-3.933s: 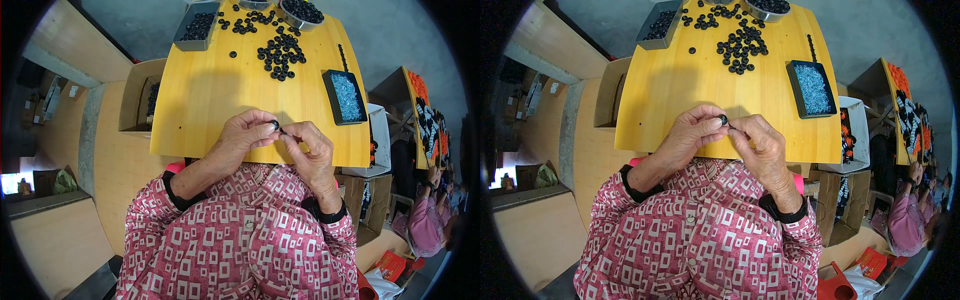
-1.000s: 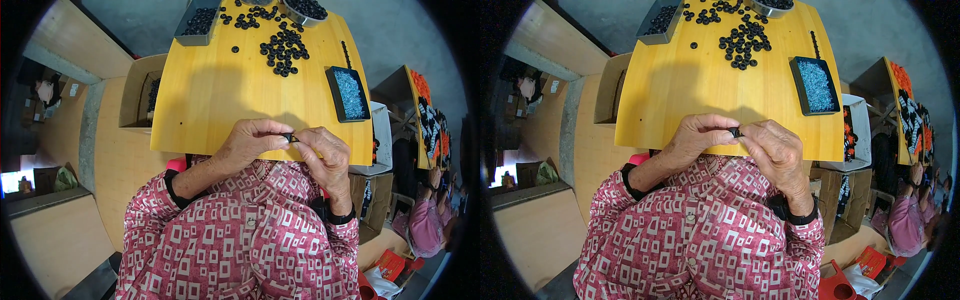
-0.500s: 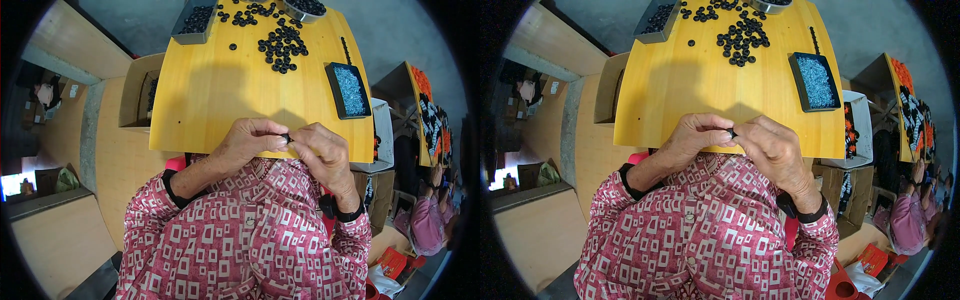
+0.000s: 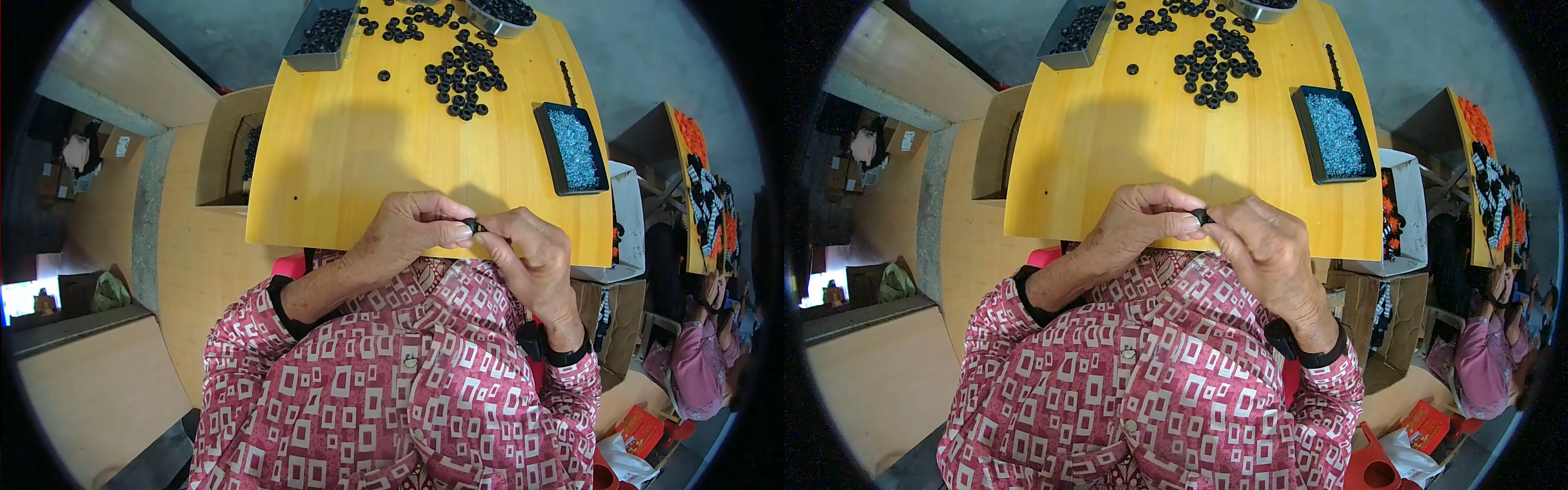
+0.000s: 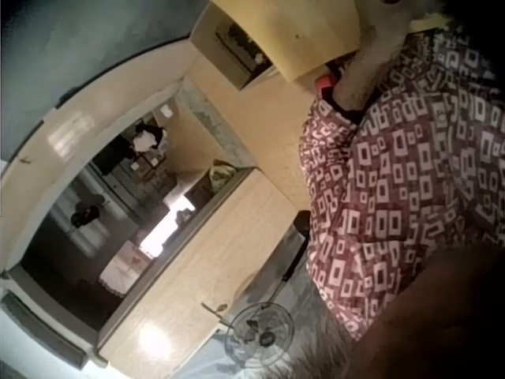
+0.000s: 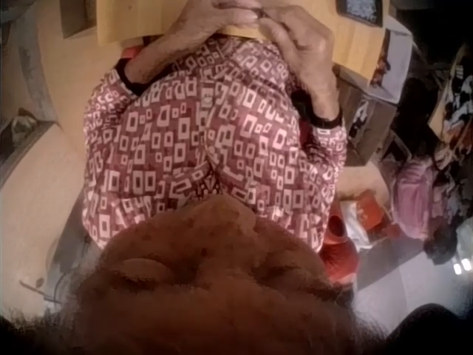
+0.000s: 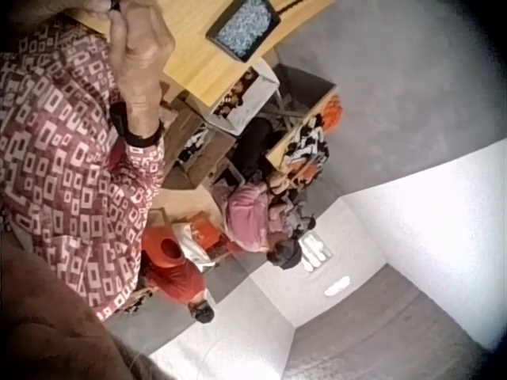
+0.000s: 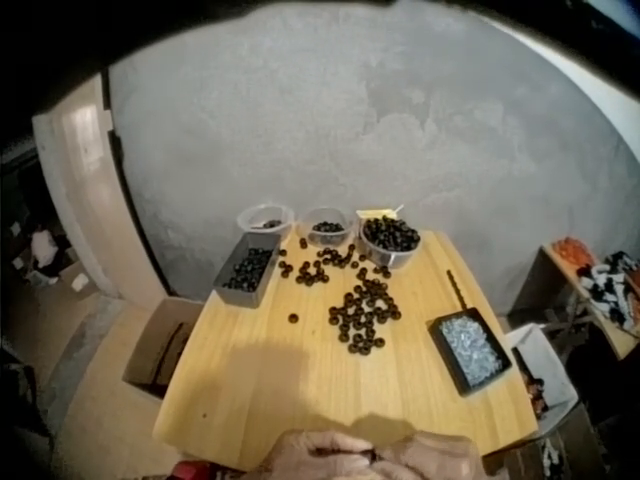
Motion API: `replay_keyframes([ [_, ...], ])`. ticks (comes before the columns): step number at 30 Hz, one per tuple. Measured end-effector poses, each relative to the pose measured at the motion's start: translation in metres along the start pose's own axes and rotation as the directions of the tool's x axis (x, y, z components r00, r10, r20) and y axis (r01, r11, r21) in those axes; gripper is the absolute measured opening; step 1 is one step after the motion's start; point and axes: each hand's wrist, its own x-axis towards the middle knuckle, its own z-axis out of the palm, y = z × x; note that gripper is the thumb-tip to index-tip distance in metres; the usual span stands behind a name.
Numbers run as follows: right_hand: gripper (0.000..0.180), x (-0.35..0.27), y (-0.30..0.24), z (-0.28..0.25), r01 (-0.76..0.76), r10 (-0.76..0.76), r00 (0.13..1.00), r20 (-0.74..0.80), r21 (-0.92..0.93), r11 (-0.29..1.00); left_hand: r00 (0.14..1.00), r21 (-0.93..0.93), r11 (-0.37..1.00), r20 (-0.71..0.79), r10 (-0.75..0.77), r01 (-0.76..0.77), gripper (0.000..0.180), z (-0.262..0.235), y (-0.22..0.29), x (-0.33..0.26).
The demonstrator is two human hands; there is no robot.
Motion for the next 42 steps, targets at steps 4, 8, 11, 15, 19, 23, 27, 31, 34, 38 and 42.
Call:
replay_keyframes([
  [4, 0.020, 0.002, -0.010, -0.005, 0.247, -0.232, 0.969, 0.082, -0.322, 0.914, 0.999, 0.116, 0.992, 0.006, 0.046, -0.046, 0.024, -0.003, -0.002, 0.003],
  [8, 0.025, -0.002, -0.012, -0.006, 0.377, -0.291, 0.925, 0.245, -0.473, 0.797, 1.000, 0.217, 0.976, 0.028, 0.002, -0.008, 0.022, -0.006, -0.005, 0.003],
  [11, 0.025, 0.002, -0.008, -0.006, 0.460, -0.366, 0.887, 0.280, -0.487, 0.742, 0.998, 0.127, 0.990, 0.025, -0.060, 0.056, 0.020, -0.008, -0.009, 0.005],
  [15, 0.016, 0.009, 0.003, -0.007, 0.236, -0.202, 0.963, 0.177, -0.205, 0.950, 0.995, -0.090, 0.991, 0.033, -0.093, 0.096, 0.021, -0.008, -0.007, 0.003],
  [19, 0.012, 0.000, 0.010, 0.006, 0.008, -0.007, 1.000, -0.021, 0.010, 1.000, 0.995, -0.098, 0.990, 0.039, -0.095, 0.099, 0.023, -0.006, -0.004, 0.006],
  [23, 0.016, -0.008, 0.014, 0.018, -0.033, 0.051, 0.993, -0.108, 0.164, 0.986, 0.991, -0.147, 0.980, 0.022, -0.135, 0.136, 0.024, -0.006, -0.006, 0.006],
  [27, 0.020, -0.009, 0.012, 0.017, -0.054, 0.069, 0.994, -0.087, 0.160, 0.986, 0.987, -0.151, 0.975, 0.019, -0.160, 0.161, 0.027, -0.007, -0.007, 0.006],
  [31, 0.018, -0.004, 0.007, 0.008, 0.138, -0.139, 0.990, 0.002, -0.163, 0.977, 0.991, -0.079, 0.988, 0.024, -0.133, 0.135, 0.027, -0.008, -0.006, 0.005],
  [34, 0.019, -0.002, 0.007, 0.003, 0.186, -0.178, 0.982, 0.066, -0.152, 0.971, 0.990, -0.081, 0.988, 0.046, -0.130, 0.133, 0.027, -0.010, -0.009, 0.005],
  [38, 0.018, -0.004, 0.014, 0.005, 0.048, -0.050, 0.998, 0.042, 0.045, 0.998, 0.991, -0.116, 0.987, 0.088, -0.100, 0.110, 0.029, -0.011, -0.012, 0.005],
  [42, 0.015, -0.005, 0.015, 0.010, -0.083, 0.080, 0.997, 0.023, 0.193, 0.978, 0.995, -0.083, 0.993, 0.058, -0.077, 0.082, 0.029, -0.010, -0.011, 0.007],
])
